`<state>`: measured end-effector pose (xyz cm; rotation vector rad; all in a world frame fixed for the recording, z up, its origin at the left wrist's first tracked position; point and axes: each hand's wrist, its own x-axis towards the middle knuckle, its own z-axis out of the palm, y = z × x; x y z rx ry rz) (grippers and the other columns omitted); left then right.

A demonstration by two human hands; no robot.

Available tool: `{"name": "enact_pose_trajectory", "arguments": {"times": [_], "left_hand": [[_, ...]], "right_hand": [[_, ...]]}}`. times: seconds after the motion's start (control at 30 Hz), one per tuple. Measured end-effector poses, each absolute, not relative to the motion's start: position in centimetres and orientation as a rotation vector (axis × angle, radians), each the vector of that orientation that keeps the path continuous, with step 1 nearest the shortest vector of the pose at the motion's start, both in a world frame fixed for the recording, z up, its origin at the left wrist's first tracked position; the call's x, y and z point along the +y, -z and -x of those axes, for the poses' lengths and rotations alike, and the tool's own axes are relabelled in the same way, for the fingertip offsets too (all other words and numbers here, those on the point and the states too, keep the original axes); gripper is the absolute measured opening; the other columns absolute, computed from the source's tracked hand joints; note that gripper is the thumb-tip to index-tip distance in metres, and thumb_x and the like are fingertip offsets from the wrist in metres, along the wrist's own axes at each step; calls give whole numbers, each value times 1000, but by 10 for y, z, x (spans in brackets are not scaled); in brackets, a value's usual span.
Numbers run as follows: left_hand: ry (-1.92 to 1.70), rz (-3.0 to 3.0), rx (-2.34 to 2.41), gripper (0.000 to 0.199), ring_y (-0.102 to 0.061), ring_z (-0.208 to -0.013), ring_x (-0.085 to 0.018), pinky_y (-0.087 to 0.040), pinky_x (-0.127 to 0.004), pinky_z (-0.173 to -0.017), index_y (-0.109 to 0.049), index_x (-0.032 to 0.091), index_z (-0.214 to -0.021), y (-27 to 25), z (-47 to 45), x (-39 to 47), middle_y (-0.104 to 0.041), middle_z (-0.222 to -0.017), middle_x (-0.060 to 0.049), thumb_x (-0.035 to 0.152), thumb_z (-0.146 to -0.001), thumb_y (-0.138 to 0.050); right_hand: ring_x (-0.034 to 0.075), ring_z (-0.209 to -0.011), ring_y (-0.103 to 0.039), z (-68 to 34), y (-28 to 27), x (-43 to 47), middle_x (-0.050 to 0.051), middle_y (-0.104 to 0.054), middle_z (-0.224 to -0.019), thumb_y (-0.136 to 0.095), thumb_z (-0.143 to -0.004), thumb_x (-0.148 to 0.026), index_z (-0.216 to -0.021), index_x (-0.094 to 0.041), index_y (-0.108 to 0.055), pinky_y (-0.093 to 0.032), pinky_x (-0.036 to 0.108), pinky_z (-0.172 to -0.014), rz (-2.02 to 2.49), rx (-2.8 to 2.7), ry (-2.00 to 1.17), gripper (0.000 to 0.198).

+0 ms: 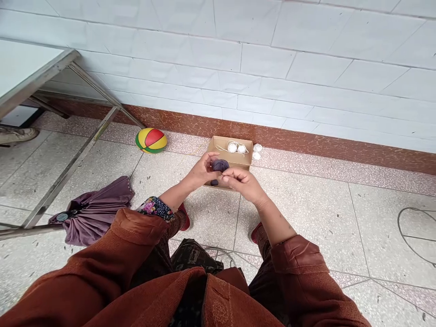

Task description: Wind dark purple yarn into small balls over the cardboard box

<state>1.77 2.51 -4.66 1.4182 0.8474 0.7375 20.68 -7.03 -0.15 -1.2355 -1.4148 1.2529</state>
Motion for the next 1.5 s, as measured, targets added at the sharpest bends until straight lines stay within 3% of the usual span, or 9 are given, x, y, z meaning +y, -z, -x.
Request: {"name": "enact_pose_trajectory", "arguments": {"times": [0.1,0.23,0.5,0.7,0.8,0.97,1.27,1.4,1.5], "left_hand": [[-618,-1527,734,87,-62,-97,-18,-48,-36,-89,-48,27,-145,39,-19,16,-63,-110,-4,19,-66,-83],[-529,-1402,498,91,-65,-100,-19,-49,-37,-91,-44,30,-153,26,-23,5,-66,-113,-6,23,-72,-83],[-870,-1002,686,71,-62,-104,-16,-47,-35,-100,-54,26,-137,48,-41,27,-63,-111,-3,24,-71,-80],[-739,-1286,874,88,-61,-86,-13,-48,-34,-90,-51,21,-140,75,-43,36,-59,-99,1,18,-60,-87],[-674,-1282,798,91,-62,-89,-15,-48,-34,-89,-47,22,-146,78,-43,20,-61,-99,1,24,-64,-87],[-561,-1273,500,99,-65,-100,-19,-48,-35,-92,-41,26,-156,59,-43,-9,-67,-109,-5,30,-70,-88],[-960,-1075,684,84,-61,-110,-18,-47,-34,-102,-49,26,-147,34,-21,-27,-63,-112,-3,33,-70,-81],[-1045,-1130,854,83,-62,-107,-17,-47,-36,-103,-44,25,-148,42,-7,-23,-62,-112,-3,29,-72,-78],[-1020,-1191,902,89,-64,-99,-16,-49,-36,-97,-40,25,-151,47,4,-24,-61,-113,-3,24,-71,-80]], "right_hand": [[13,-56,-38,-219,2,-63,-3,-53,-67,-66,-89,-66,-91,-25,-70,-36,29,-57,1293,-1215,-1164,41],[15,-60,-43,-225,20,-53,-4,-49,-64,-65,-87,-66,-83,-24,-64,-38,29,-59,1452,-1148,-1029,42],[19,-75,-58,-203,46,-66,1,-63,-76,-55,-95,-48,-80,-25,-61,-46,32,-75,1515,-1519,-1024,28],[19,-83,-61,-207,15,-66,1,-65,-83,-57,-98,-48,-83,-24,-67,-48,32,-82,1284,-1692,-1063,30],[18,-85,-60,-224,8,-55,1,-66,-87,-57,-97,-52,-88,-24,-67,-48,32,-83,1333,-1474,-976,30],[17,-76,-51,-245,21,-45,-2,-56,-77,-60,-93,-52,-81,-23,-63,-44,30,-76,1484,-1271,-865,31],[20,-69,-57,-194,44,-72,0,-63,-70,-57,-95,-41,-82,-25,-62,-44,30,-69,1721,-1469,-809,20],[20,-78,-65,-168,44,-91,3,-71,-85,-57,-98,-33,-92,-25,-68,-49,30,-78,1568,-1723,-801,15],[21,-86,-68,-155,40,-102,5,-73,-90,-58,-100,-37,-92,-24,-70,-52,33,-85,1316,-1845,-794,20]]}}
